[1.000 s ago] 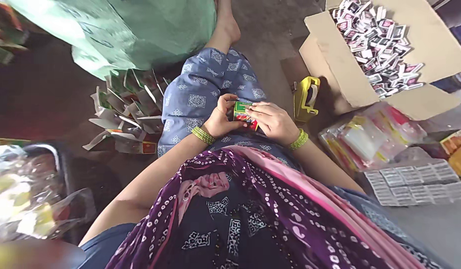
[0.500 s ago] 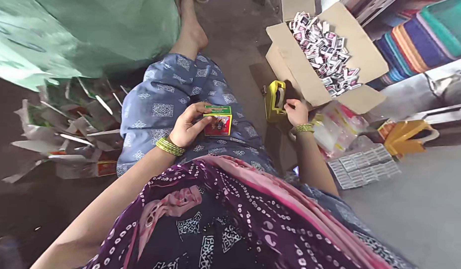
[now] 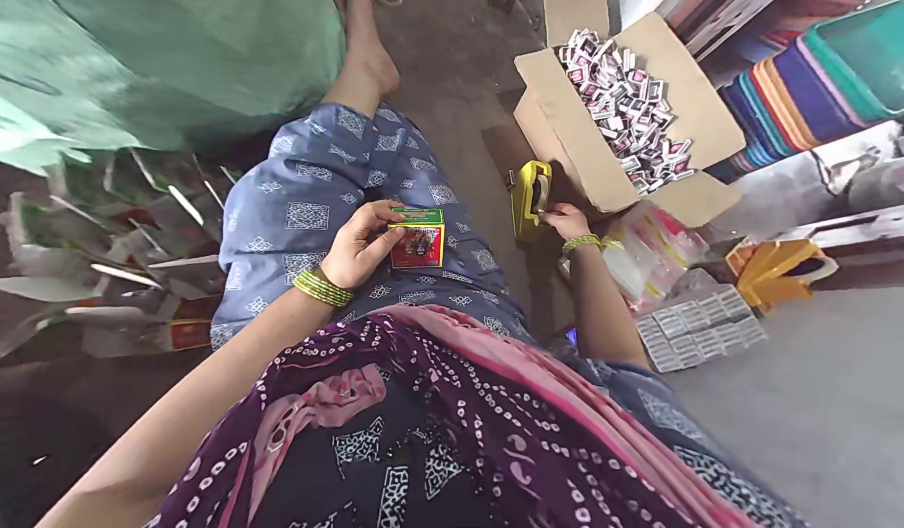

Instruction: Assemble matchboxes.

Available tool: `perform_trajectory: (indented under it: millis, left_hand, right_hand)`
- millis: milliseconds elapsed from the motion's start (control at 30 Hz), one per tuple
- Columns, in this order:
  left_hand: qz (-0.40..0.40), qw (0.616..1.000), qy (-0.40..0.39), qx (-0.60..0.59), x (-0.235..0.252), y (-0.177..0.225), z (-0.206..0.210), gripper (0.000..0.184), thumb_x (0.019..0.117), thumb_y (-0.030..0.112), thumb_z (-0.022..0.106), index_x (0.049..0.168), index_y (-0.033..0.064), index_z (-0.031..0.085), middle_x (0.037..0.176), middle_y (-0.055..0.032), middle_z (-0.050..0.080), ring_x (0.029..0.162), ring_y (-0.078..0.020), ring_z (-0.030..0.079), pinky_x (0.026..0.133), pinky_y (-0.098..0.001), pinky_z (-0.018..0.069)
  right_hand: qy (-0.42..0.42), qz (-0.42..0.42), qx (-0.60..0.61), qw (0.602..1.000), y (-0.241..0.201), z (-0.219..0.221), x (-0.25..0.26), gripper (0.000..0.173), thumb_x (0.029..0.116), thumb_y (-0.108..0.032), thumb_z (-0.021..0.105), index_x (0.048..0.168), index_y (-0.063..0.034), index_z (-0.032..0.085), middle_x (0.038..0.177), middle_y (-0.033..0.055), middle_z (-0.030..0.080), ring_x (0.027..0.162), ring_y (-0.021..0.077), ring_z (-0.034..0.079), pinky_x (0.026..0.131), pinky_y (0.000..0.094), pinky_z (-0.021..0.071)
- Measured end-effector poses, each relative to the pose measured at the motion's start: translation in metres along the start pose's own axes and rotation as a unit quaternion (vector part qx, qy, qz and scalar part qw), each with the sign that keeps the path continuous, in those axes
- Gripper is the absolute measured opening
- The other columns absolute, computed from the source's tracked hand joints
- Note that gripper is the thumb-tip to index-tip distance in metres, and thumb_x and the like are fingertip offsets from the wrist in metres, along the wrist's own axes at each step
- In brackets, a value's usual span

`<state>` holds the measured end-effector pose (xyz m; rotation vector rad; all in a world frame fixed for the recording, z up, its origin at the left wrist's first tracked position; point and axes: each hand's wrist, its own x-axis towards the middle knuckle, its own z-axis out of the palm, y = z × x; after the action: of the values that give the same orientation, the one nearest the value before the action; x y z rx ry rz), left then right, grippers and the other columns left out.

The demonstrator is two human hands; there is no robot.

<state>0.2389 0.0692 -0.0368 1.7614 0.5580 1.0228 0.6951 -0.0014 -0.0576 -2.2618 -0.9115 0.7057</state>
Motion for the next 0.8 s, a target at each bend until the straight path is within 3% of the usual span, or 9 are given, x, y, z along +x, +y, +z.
perform_trajectory:
  millis: [67, 100, 167, 233, 333, 400, 467, 700, 800]
  left_hand:
    - [0.001, 1.0, 0.0, -0.001, 0.0, 0.0, 0.0, 0.024, 0.1, 0.015, 0.059, 0.12, 0.0013, 0.064, 0.137, -0.0135, 0.058, 0.111, -0.0176, 0.066, 0.092, -0.0342, 0.059]
    - [0.0, 1.0, -0.001, -0.001, 0.0, 0.0, -0.001, 0.024, 0.0999, 0.015, 0.059, 0.12, 0.0014, 0.063, 0.137, -0.0133, 0.058, 0.111, -0.0175, 0.066, 0.092, -0.0341, 0.0591]
    - [-0.003, 1.0, -0.002, 0.0, -0.001, 0.002, -0.001, 0.024, 0.1001, 0.015, 0.059, 0.12, 0.0014, 0.063, 0.137, -0.0133, 0.058, 0.111, -0.0174, 0.066, 0.091, -0.0342, 0.0594]
    - [-0.004, 1.0, -0.001, 0.006, -0.001, 0.002, -0.001, 0.024, 0.1003, 0.015, 0.059, 0.119, 0.0012, 0.064, 0.138, -0.0136, 0.058, 0.11, -0.0174, 0.066, 0.091, -0.0343, 0.0595]
    - [0.004, 1.0, 0.002, 0.011, -0.001, 0.0, -0.001, 0.024, 0.101, 0.018, 0.059, 0.118, 0.0017, 0.065, 0.137, -0.0138, 0.059, 0.106, -0.0166, 0.067, 0.09, -0.0341, 0.0594]
    - [0.002, 1.0, 0.001, 0.019, -0.001, 0.001, -0.001, 0.025, 0.101, 0.018, 0.059, 0.118, 0.0015, 0.065, 0.136, -0.0144, 0.058, 0.107, -0.0164, 0.067, 0.091, -0.0339, 0.0591]
    - [0.006, 1.0, -0.001, 0.023, -0.001, 0.0, -0.001, 0.026, 0.1014, 0.019, 0.059, 0.119, 0.0008, 0.065, 0.136, -0.0155, 0.058, 0.114, -0.0183, 0.065, 0.096, -0.0353, 0.0568]
    - [-0.007, 1.0, 0.002, 0.018, -0.002, -0.001, -0.003, 0.028, 0.1008, 0.02, 0.059, 0.119, -0.001, 0.064, 0.136, -0.0169, 0.059, 0.116, -0.0211, 0.065, 0.098, -0.0377, 0.057]
    - [0.01, 1.0, 0.003, 0.02, -0.001, -0.003, -0.003, 0.028, 0.1006, 0.02, 0.059, 0.118, -0.0011, 0.065, 0.135, -0.0173, 0.059, 0.118, -0.0215, 0.063, 0.099, -0.0373, 0.0561]
  right_hand:
    - [0.005, 0.034, 0.032, 0.999, -0.005, -0.003, -0.004, 0.05, 0.0847, -0.027, 0.084, 0.128, -0.0074, 0.069, 0.124, 0.0157, 0.07, 0.112, 0.0283, 0.066, 0.097, 0.0509, 0.0532]
    - [0.007, 0.05, 0.053, 0.997, -0.008, -0.005, -0.007, 0.047, 0.0855, -0.028, 0.083, 0.127, -0.0108, 0.07, 0.117, 0.0126, 0.071, 0.099, 0.0232, 0.066, 0.086, 0.0457, 0.0549]
    - [-0.001, 0.076, 0.096, 0.992, -0.011, -0.008, -0.014, 0.041, 0.088, -0.03, 0.081, 0.124, -0.0138, 0.071, 0.094, 0.0032, 0.066, 0.067, 0.0092, 0.053, 0.061, 0.0291, 0.0471]
    - [-0.019, 0.097, 0.134, 0.986, -0.01, -0.011, -0.024, 0.035, 0.0901, -0.026, 0.079, 0.12, -0.0115, 0.071, 0.086, 0.0001, 0.064, 0.059, 0.005, 0.047, 0.055, 0.0236, 0.0436]
    - [-0.034, 0.096, 0.097, 0.99, 0.003, -0.009, -0.035, 0.034, 0.0902, -0.032, 0.08, 0.117, -0.0117, 0.074, 0.093, 0.0013, 0.07, 0.067, 0.0075, 0.054, 0.063, 0.0275, 0.0469]
    - [-0.045, 0.102, 0.044, 0.993, 0.01, -0.008, -0.039, 0.039, 0.0904, -0.037, 0.079, 0.12, -0.0131, 0.074, 0.115, 0.0082, 0.073, 0.101, 0.0186, 0.066, 0.09, 0.0426, 0.0524]
    - [-0.048, 0.106, 0.021, 0.993, 0.013, -0.004, -0.041, 0.041, 0.0918, -0.037, 0.078, 0.123, -0.0117, 0.073, 0.127, 0.0124, 0.07, 0.12, 0.0255, 0.063, 0.104, 0.0496, 0.0484]
    - [0.021, 0.053, -0.01, 0.998, 0.003, 0.01, -0.052, 0.031, 0.0919, -0.03, 0.079, 0.113, -0.0073, 0.077, 0.121, 0.0129, 0.072, 0.118, 0.0256, 0.065, 0.106, 0.049, 0.0472]
    - [0.033, 0.05, -0.156, 0.986, -0.011, 0.009, -0.058, 0.029, 0.0941, -0.028, 0.074, 0.112, -0.0058, 0.077, 0.117, 0.0184, 0.072, 0.117, 0.0359, 0.065, 0.104, 0.0582, 0.0465]
